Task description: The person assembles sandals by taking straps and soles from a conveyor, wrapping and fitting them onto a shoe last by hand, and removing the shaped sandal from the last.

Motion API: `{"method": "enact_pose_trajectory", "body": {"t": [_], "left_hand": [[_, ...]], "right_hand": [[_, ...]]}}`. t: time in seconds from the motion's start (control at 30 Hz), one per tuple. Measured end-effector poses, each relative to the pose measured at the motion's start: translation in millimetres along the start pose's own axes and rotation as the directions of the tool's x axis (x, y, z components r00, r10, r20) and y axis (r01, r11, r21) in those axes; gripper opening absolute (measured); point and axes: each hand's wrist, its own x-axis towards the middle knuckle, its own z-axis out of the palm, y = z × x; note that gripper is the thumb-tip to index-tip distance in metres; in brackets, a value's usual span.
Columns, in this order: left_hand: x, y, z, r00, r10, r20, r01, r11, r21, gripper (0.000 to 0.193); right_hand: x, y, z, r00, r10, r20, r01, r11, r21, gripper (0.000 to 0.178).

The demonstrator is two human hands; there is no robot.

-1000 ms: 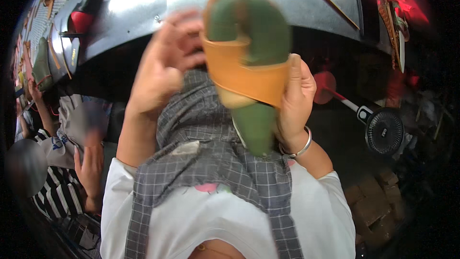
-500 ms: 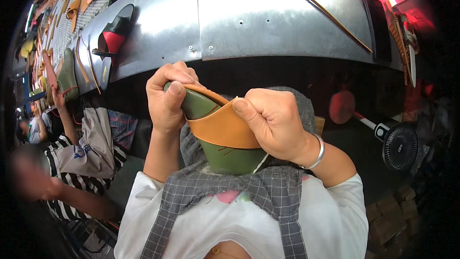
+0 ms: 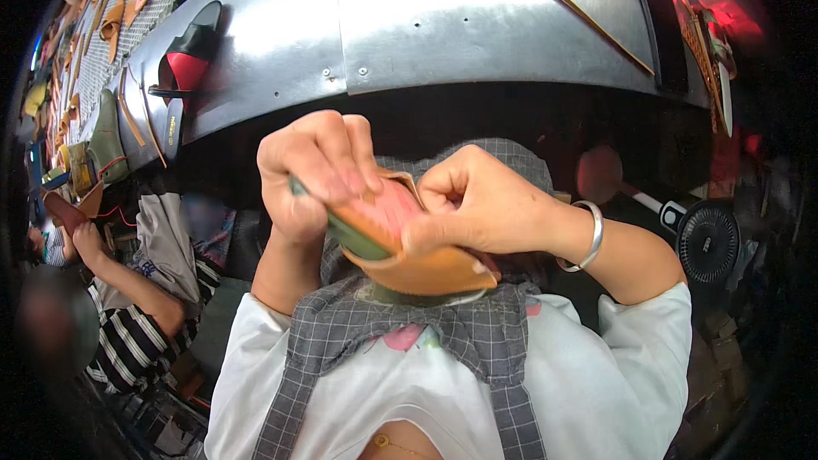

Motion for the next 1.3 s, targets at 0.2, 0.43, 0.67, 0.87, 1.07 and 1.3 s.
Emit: {"method": "enact_pose_trajectory", "body": {"t": [0.2,0.43,0.67,0.87,1.07,1.3], "left_hand": [[-32,-24,-25,0.923,-0.135,-0.361,0.088,0.986,-0.143,0.026],[-47,-38,-31,0.9,-0.232,-0.369,0.104,0.937,-0.335,0.023],[-40,-33,-23,0.941,-0.192,-0.277,0.107,0.95,-0.295,0.023],[-1,0,-2,0.982,-0.118,-0.145,0.098,0.985,-0.139,0.029],[50,30,34,0.856,-0.147,-0.495,0.481,0.575,0.661,0.027],[76,-50,14,0.999,0.006,-0.038,0.037,0.132,0.991,0.03]], "right_hand": [[-32,20,1,0.969,-0.213,-0.123,0.15,0.907,-0.395,0.037],[-38,38,-12,0.989,-0.149,-0.023,0.145,0.982,-0.121,0.029],[-19,50,-24,0.987,-0.077,0.144,0.093,0.99,-0.11,0.027],[5,88,-6,0.987,-0.127,0.099,0.107,0.978,0.179,0.042],[-3,30,-38,0.916,-0.194,-0.351,0.108,0.962,-0.249,0.027],[8,-37,-153,0.195,-0.766,-0.612,-0.459,0.481,-0.747,0.026]]}}
